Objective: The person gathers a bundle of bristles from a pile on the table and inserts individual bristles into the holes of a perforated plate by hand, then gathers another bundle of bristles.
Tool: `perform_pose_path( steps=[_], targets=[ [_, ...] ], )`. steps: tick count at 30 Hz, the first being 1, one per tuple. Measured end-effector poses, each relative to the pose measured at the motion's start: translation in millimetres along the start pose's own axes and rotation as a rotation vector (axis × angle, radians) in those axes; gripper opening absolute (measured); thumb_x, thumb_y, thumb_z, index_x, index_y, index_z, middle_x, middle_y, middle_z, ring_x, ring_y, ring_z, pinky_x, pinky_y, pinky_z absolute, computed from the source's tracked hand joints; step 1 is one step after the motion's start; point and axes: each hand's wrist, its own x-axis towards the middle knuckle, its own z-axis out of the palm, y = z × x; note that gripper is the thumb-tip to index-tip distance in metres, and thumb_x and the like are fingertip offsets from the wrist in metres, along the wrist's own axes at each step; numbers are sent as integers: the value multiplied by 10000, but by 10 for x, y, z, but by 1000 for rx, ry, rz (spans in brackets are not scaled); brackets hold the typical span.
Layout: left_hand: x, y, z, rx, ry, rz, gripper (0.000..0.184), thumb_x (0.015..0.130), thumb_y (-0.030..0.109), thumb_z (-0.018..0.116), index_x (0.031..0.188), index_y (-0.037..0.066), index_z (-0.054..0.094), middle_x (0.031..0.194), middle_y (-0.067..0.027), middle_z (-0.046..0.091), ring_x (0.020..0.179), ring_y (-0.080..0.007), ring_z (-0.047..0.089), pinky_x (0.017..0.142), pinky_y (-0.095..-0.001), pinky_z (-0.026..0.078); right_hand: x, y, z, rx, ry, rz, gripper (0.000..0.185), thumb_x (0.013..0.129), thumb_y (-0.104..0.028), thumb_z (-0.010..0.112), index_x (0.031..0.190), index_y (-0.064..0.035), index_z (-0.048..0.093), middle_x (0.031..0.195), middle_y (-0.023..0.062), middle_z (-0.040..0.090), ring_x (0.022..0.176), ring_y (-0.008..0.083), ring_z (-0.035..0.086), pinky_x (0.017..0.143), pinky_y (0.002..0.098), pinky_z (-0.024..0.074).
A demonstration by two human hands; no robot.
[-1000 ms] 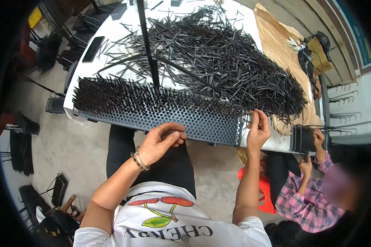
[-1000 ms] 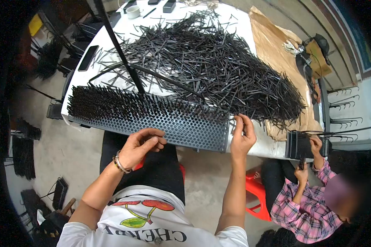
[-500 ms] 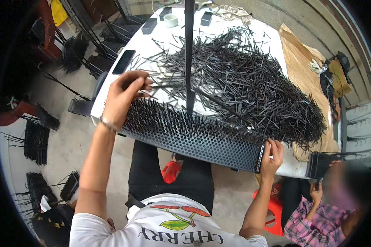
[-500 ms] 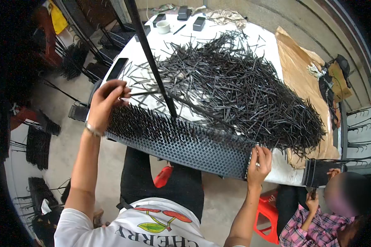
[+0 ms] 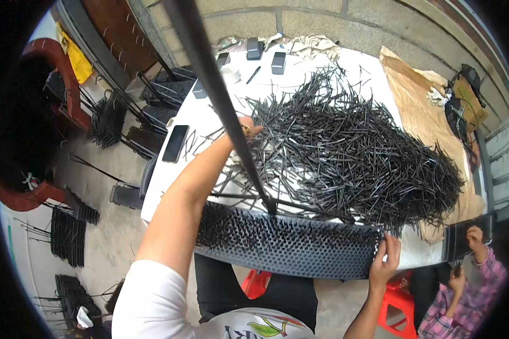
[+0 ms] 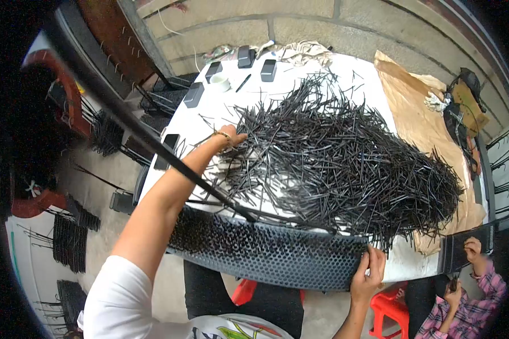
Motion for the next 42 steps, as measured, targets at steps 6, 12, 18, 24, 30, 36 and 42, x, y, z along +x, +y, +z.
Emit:
perform_pose_path(
  steps=[6, 12, 18, 24, 30, 36, 42],
  targets=[
    [334, 266, 170, -149, 136, -296, 990, 683, 792, 451, 1268, -6, 471, 1391, -201, 325, 1246, -358, 382, 968, -466, 365, 37, -28, 23, 0, -31, 79, 262, 841, 62, 501, 1089, 42, 584, 945, 151, 552, 872, 246, 537, 793, 298, 419],
    [482, 237, 348, -165, 196, -3, 677, 762, 492, 625, 1262, 63, 473, 1286, -180, 392, 1190, -335, 412, 968, -461, 361, 32, 24, 58, 12, -12, 72, 228, 838, 56, 513, 1053, 59, 587, 936, 159, 544, 854, 254, 540, 767, 320, 434],
    [35, 19, 657, -139, 218, 514, 456, 828, 139, 570, 1275, 154, 477, 1280, -66, 434, 1194, -255, 421, 985, -485, 314, 47, -25, 45, 41, -21, 97, 214, 843, 62, 500, 1039, 71, 586, 938, 160, 554, 866, 256, 541, 784, 319, 431],
    [-516, 13, 365, -241, -28, 433, 925, 726, 622, 594, 1376, 36, 295, 1363, -174, 370, 1288, -308, 325, 1065, -534, 143, 62, -8, 31, 40, -51, 113, 197, 858, 27, 504, 1032, 61, 588, 954, 149, 558, 881, 240, 541, 793, 309, 424],
    [-805, 155, 453, 301, 53, 449, 1283, 417, 687, 754, 1320, -73, 252, 1294, -252, 375, 1277, -363, 314, 1068, -515, 186, 40, 37, 42, 16, -48, 98, 192, 871, 4, 505, 1039, 45, 588, 979, 133, 555, 875, 211, 540, 771, 288, 429],
    [-850, 227, 423, 345, -59, 422, 934, 524, 537, 774, 1180, -34, 435, 1119, -187, 511, 1072, -313, 522, 1009, -463, 292, 23, 9, 59, 41, -36, 150, 200, 878, 0, 507, 1059, 36, 586, 994, 128, 549, 870, 203, 536, 741, 279, 433],
    [-972, 291, 393, 633, 28, 529, 718, 633, 430, 747, 1110, -34, 477, 990, -154, 589, 966, -255, 585, 993, -469, 308, 8, 42, 107, -35, -1, 28, 252, 861, 22, 521, 1108, 23, 576, 999, 124, 543, 844, 188, 531, 706, 263, 426]
  ],
)
